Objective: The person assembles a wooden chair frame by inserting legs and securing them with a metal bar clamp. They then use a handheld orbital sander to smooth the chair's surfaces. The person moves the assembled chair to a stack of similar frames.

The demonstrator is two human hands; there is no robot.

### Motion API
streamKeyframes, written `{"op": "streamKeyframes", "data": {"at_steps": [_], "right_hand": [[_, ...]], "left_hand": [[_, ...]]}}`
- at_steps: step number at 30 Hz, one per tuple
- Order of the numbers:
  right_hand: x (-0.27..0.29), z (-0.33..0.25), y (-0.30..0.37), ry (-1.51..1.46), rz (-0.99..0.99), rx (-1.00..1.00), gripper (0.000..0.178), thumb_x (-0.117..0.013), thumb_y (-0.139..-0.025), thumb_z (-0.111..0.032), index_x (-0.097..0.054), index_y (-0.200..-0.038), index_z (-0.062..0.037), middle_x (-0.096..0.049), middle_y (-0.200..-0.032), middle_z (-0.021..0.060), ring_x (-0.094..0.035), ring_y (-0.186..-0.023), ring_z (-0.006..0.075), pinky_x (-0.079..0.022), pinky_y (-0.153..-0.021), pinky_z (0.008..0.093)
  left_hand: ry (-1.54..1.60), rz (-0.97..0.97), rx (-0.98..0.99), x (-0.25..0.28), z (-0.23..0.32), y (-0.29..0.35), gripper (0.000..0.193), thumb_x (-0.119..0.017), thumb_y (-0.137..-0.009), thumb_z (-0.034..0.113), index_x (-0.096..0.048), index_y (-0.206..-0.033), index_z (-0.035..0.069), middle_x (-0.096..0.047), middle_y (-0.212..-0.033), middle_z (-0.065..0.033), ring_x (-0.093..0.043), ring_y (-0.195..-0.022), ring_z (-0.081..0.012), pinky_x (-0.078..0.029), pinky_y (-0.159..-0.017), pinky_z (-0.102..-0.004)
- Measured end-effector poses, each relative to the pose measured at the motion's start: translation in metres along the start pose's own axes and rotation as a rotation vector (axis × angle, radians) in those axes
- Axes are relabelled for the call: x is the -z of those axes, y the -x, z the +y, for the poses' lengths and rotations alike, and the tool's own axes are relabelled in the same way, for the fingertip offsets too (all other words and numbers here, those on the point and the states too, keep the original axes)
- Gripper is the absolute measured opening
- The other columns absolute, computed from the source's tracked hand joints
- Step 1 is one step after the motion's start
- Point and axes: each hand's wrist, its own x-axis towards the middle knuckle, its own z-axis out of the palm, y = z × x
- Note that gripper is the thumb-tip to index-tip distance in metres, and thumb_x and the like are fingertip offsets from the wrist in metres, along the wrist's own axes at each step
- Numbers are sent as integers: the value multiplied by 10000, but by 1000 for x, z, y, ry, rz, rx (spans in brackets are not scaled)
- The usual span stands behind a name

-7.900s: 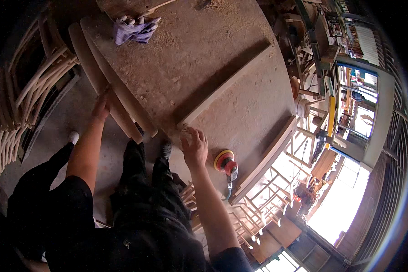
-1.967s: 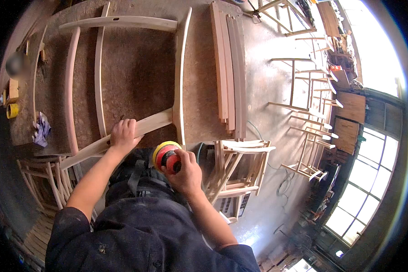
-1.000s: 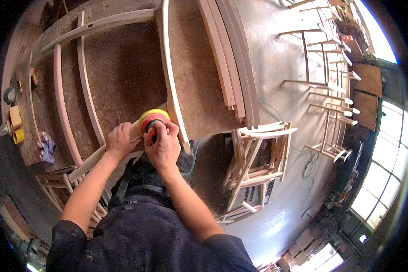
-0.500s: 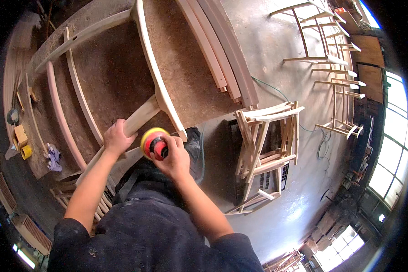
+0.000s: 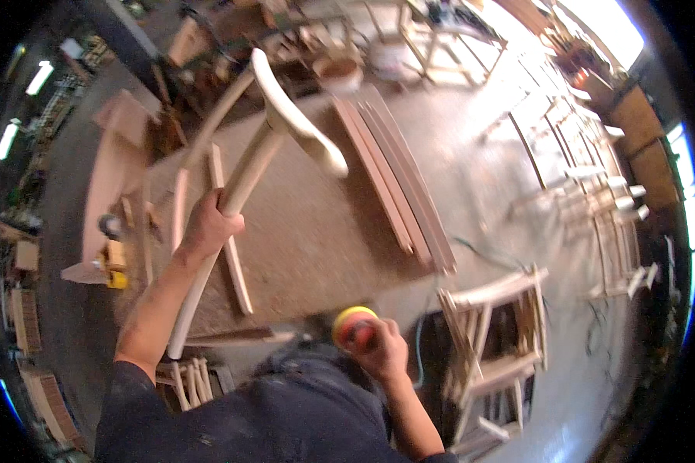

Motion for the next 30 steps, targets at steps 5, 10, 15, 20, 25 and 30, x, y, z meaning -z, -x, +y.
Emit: {"op": "streamKeyframes", "data": {"at_steps": [5,10,15,20,25,30], "right_hand": [[3,1,-34,-111,92,91,636,-908,-594,-182,-597,-1140,-85,-629,-1033,171,-638,-965,374,-535,-838,442],[27,17,-69,-141,177,210,637,-863,-583,-144,-591,-1151,-52,-608,-1075,153,-622,-992,331,-518,-888,416],[44,8,-82,-127,88,199,663,-876,-581,-158,-589,-1170,-56,-606,-1103,153,-620,-1020,332,-515,-922,418],[60,2,-86,-22,52,223,676,-879,-586,-156,-580,-1184,-60,-613,-1100,175,-625,-1026,359,-519,-918,435],[61,-1,-80,-22,73,243,685,-882,-596,-150,-568,-1200,-68,-613,-1090,178,-625,-1022,374,-520,-914,448],[52,-10,-85,-5,45,208,690,-888,-597,-150,-568,-1205,-86,-613,-1100,176,-622,-1031,370,-521,-906,447]], "left_hand": [[689,103,27,183,87,27,184,-609,-750,77,-568,-927,49,-568,-689,-36,-548,-549,-121,-465,-511,-293],[1175,123,-189,201,89,59,341,-709,-679,150,-557,-969,57,-530,-658,-22,-527,-530,-128,-473,-514,-277],[1314,74,-308,188,61,84,396,-759,-656,207,-562,-969,65,-500,-629,-13,-501,-511,-130,-431,-480,-272],[1423,-38,-296,169,57,87,431,-798,-650,232,-564,-973,69,-489,-622,-7,-486,-503,-133,-399,-455,-261],[1502,-150,-251,145,35,86,454,-795,-655,201,-557,-1009,45,-512,-638,-17,-500,-512,-138,-405,-456,-256],[1475,-260,-191,136,-1,77,495,-792,-626,176,-566,-1027,-6,-579,-681,-59,-541,-527,-154,-461,-480,-277]]}}
